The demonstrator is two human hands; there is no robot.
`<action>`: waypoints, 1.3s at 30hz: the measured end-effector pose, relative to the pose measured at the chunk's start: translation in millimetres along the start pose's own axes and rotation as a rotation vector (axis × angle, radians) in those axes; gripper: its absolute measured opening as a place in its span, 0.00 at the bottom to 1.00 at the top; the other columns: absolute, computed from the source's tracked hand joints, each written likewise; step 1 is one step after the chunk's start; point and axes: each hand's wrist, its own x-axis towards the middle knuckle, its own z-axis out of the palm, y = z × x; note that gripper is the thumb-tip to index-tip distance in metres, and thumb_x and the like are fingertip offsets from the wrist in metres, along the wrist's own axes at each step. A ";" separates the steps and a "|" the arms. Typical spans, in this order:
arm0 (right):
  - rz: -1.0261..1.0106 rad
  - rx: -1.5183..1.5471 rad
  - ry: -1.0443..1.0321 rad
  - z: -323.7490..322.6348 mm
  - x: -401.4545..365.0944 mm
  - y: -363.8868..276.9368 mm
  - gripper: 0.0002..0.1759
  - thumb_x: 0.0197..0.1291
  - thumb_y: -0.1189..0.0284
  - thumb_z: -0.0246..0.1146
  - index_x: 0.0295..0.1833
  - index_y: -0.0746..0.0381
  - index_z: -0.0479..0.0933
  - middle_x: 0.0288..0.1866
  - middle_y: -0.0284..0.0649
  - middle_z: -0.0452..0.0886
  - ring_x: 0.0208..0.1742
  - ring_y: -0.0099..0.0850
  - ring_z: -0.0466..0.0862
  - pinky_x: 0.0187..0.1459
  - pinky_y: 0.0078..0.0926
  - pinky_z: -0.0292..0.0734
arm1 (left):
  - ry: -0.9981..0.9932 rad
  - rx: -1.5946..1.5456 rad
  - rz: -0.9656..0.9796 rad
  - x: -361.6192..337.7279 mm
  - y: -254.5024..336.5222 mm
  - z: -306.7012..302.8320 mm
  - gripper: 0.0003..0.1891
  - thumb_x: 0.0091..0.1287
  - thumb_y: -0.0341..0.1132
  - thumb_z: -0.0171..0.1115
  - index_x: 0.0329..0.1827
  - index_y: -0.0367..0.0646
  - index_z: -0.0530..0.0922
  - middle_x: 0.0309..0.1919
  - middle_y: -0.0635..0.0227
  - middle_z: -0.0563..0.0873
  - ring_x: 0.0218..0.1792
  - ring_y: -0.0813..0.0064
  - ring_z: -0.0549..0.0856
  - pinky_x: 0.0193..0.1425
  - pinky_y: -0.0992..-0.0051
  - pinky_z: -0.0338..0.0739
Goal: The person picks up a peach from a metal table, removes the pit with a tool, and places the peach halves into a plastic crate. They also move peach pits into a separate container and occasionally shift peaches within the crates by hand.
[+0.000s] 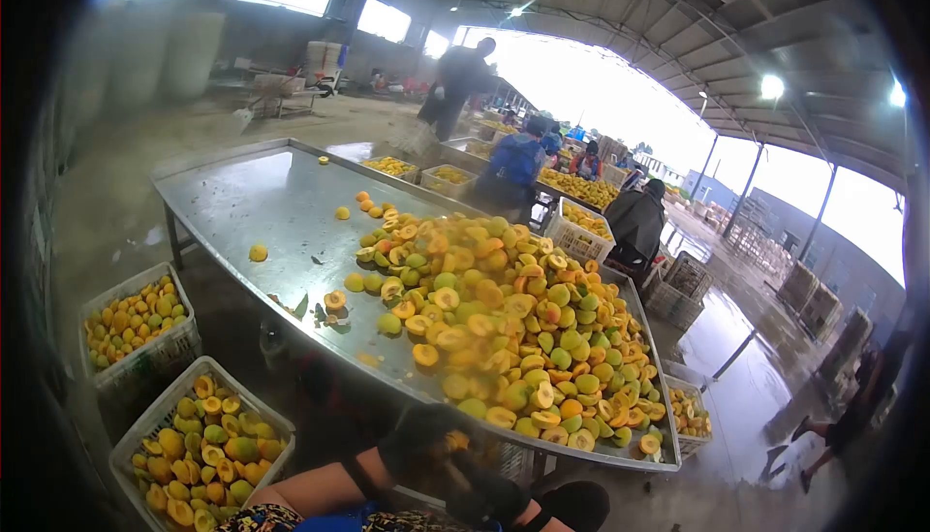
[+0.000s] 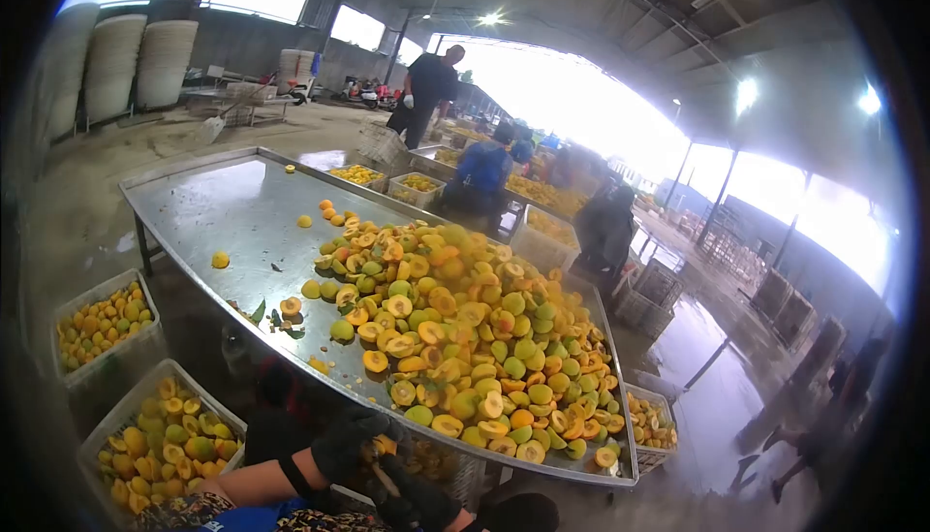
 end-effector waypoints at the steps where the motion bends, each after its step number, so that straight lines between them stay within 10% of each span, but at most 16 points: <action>1: 0.047 0.037 -0.200 2.6 1.1 -1.6 0.22 0.72 0.54 0.47 0.55 0.60 0.74 0.34 0.34 0.77 0.27 0.20 0.77 0.26 0.13 0.71 | 0.025 -0.025 -0.015 1.5 -3.2 3.9 0.14 0.68 0.40 0.57 0.37 0.35 0.81 0.36 0.62 0.85 0.41 0.71 0.83 0.49 0.73 0.76; 4: 0.012 0.003 -0.348 -22.7 -0.2 -4.2 0.21 0.71 0.58 0.51 0.58 0.62 0.72 0.43 0.38 0.78 0.36 0.22 0.79 0.36 0.13 0.74 | 0.053 -0.056 -0.063 8.4 -18.1 14.8 0.14 0.67 0.40 0.57 0.37 0.35 0.80 0.37 0.61 0.85 0.40 0.71 0.83 0.47 0.73 0.77; 6: -0.221 -0.160 0.178 -93.8 2.0 0.6 0.21 0.70 0.62 0.53 0.61 0.63 0.71 0.48 0.42 0.78 0.42 0.27 0.80 0.42 0.16 0.76 | 0.012 0.070 -0.039 11.5 -33.4 16.4 0.14 0.66 0.40 0.58 0.37 0.34 0.80 0.38 0.61 0.85 0.40 0.71 0.83 0.47 0.73 0.77; 10: -0.275 -1.562 0.211 -43.9 -30.1 -5.0 0.24 0.66 0.68 0.55 0.65 0.65 0.67 0.50 0.45 0.77 0.49 0.34 0.79 0.51 0.25 0.75 | -0.369 0.446 0.132 29.2 -1.9 33.0 0.14 0.65 0.39 0.60 0.38 0.33 0.81 0.36 0.61 0.85 0.38 0.72 0.84 0.47 0.73 0.78; 12: -0.450 -1.793 0.172 -51.6 -37.1 -8.3 0.26 0.65 0.69 0.56 0.67 0.66 0.66 0.52 0.46 0.76 0.53 0.35 0.78 0.55 0.27 0.73 | -0.472 0.459 0.179 36.5 -12.1 35.5 0.15 0.64 0.40 0.60 0.38 0.33 0.81 0.35 0.61 0.85 0.37 0.72 0.84 0.47 0.74 0.78; 18: -1.319 -1.751 0.231 -47.6 -38.1 -11.7 0.17 0.71 0.64 0.52 0.60 0.61 0.69 0.36 0.33 0.78 0.27 0.20 0.74 0.27 0.15 0.70 | -0.085 -0.117 -0.279 33.8 -26.7 79.2 0.18 0.68 0.43 0.52 0.36 0.32 0.79 0.33 0.59 0.84 0.34 0.69 0.83 0.39 0.73 0.80; 21: -0.695 -0.816 0.250 -95.4 -26.0 3.4 0.16 0.71 0.65 0.54 0.59 0.61 0.71 0.40 0.33 0.79 0.34 0.18 0.78 0.32 0.14 0.74 | -0.020 -0.160 -0.254 30.3 -38.1 85.4 0.20 0.70 0.46 0.49 0.39 0.35 0.77 0.31 0.60 0.82 0.33 0.69 0.83 0.37 0.72 0.80; 24: -0.699 -1.170 0.292 -87.1 -32.6 8.1 0.19 0.68 0.68 0.55 0.61 0.64 0.69 0.50 0.43 0.76 0.46 0.30 0.78 0.44 0.22 0.75 | 0.084 -0.081 -0.176 26.1 -53.7 76.2 0.18 0.73 0.48 0.48 0.43 0.40 0.75 0.31 0.64 0.82 0.33 0.71 0.83 0.37 0.73 0.79; 27: -1.123 -1.991 0.190 -19.6 -43.3 5.1 0.24 0.64 0.68 0.56 0.63 0.67 0.68 0.57 0.54 0.73 0.52 0.41 0.78 0.51 0.33 0.76 | 0.135 -0.025 -0.062 13.5 -37.8 69.4 0.18 0.73 0.49 0.49 0.46 0.42 0.76 0.36 0.69 0.82 0.39 0.78 0.83 0.44 0.76 0.79; 29: -0.418 -2.813 0.358 24.3 -44.2 7.6 0.29 0.61 0.64 0.59 0.64 0.67 0.67 0.56 0.56 0.73 0.48 0.44 0.78 0.48 0.37 0.76 | 0.199 -0.717 -0.416 5.5 -6.2 63.8 0.18 0.74 0.48 0.48 0.47 0.42 0.77 0.38 0.70 0.83 0.40 0.80 0.82 0.46 0.78 0.79; 33: -0.305 -2.306 0.151 -6.0 -16.2 -8.1 0.19 0.55 0.64 0.58 0.51 0.61 0.77 0.48 0.45 0.79 0.48 0.42 0.79 0.49 0.39 0.73 | 0.509 -0.484 0.071 -4.6 -15.7 42.8 0.15 0.71 0.48 0.53 0.45 0.47 0.77 0.36 0.69 0.83 0.38 0.75 0.83 0.42 0.73 0.80; 36: -0.756 -3.205 -0.048 -40.8 0.0 1.6 0.16 0.55 0.66 0.57 0.50 0.55 0.76 0.43 0.43 0.79 0.53 0.41 0.78 0.49 0.34 0.71 | 0.676 -0.973 0.159 -9.7 -17.9 -21.6 0.14 0.68 0.50 0.56 0.40 0.50 0.77 0.32 0.70 0.83 0.34 0.70 0.84 0.35 0.68 0.81; 38: -0.233 -2.306 0.687 -78.5 18.2 -8.0 0.15 0.57 0.63 0.56 0.48 0.56 0.76 0.36 0.42 0.77 0.43 0.40 0.77 0.40 0.33 0.70 | 0.770 -1.248 0.258 -6.4 -39.9 -84.1 0.11 0.67 0.45 0.55 0.40 0.47 0.77 0.33 0.67 0.83 0.33 0.65 0.84 0.34 0.65 0.81; 39: -0.090 -2.098 0.827 -102.3 20.2 -13.0 0.14 0.58 0.60 0.55 0.44 0.57 0.76 0.32 0.40 0.75 0.38 0.39 0.75 0.36 0.33 0.69 | 0.872 -0.902 0.417 -22.2 -45.0 -110.9 0.12 0.68 0.46 0.54 0.40 0.47 0.76 0.34 0.67 0.82 0.34 0.65 0.84 0.36 0.63 0.81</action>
